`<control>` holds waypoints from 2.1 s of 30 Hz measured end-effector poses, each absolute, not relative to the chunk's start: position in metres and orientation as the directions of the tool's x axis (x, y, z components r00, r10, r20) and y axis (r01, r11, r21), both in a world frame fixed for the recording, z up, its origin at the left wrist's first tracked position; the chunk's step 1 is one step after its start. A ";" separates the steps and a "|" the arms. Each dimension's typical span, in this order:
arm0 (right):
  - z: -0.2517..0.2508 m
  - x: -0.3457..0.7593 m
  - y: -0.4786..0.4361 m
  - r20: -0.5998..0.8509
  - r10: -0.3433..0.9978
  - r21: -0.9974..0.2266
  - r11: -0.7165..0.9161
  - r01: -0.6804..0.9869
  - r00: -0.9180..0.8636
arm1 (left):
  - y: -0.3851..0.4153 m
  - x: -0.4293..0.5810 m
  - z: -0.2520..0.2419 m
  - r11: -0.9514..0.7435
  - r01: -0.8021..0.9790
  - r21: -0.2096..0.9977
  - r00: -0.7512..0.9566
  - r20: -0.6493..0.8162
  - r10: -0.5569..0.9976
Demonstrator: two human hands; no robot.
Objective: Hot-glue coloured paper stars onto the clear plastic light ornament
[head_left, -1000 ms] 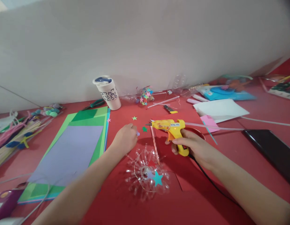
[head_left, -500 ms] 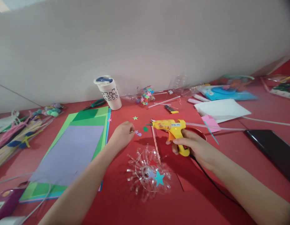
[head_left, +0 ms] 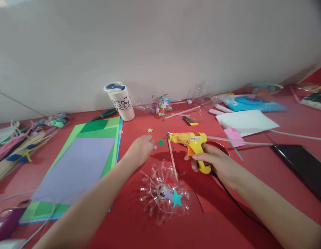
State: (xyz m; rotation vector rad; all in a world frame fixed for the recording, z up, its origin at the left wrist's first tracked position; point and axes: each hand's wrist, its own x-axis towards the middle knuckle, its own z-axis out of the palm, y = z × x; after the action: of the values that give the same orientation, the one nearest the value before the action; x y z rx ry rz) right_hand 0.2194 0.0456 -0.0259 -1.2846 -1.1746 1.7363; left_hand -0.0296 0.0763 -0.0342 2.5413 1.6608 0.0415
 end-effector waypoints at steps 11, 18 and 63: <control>-0.026 0.219 0.047 -0.353 0.890 -0.929 -0.369 -0.003 -0.288 | 0.081 -0.042 -0.034 -0.266 0.883 0.386 0.289 0.000 0.957; -0.024 0.218 0.045 -0.362 0.887 -0.928 -0.371 0.025 -0.286 | 0.079 -0.035 -0.038 -0.237 0.880 0.411 0.260 0.000 0.966; -0.024 0.160 0.051 -0.420 0.841 -0.904 -0.420 0.076 -0.341 | 0.046 -0.027 -0.050 -0.392 0.919 0.032 0.389 0.080 0.918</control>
State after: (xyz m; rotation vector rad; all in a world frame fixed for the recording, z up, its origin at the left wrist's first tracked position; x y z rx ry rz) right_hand 0.1603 0.0505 -0.0240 -1.3390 -1.2284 1.8171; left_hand -0.0272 0.0464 -0.0501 2.6323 1.7418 0.1340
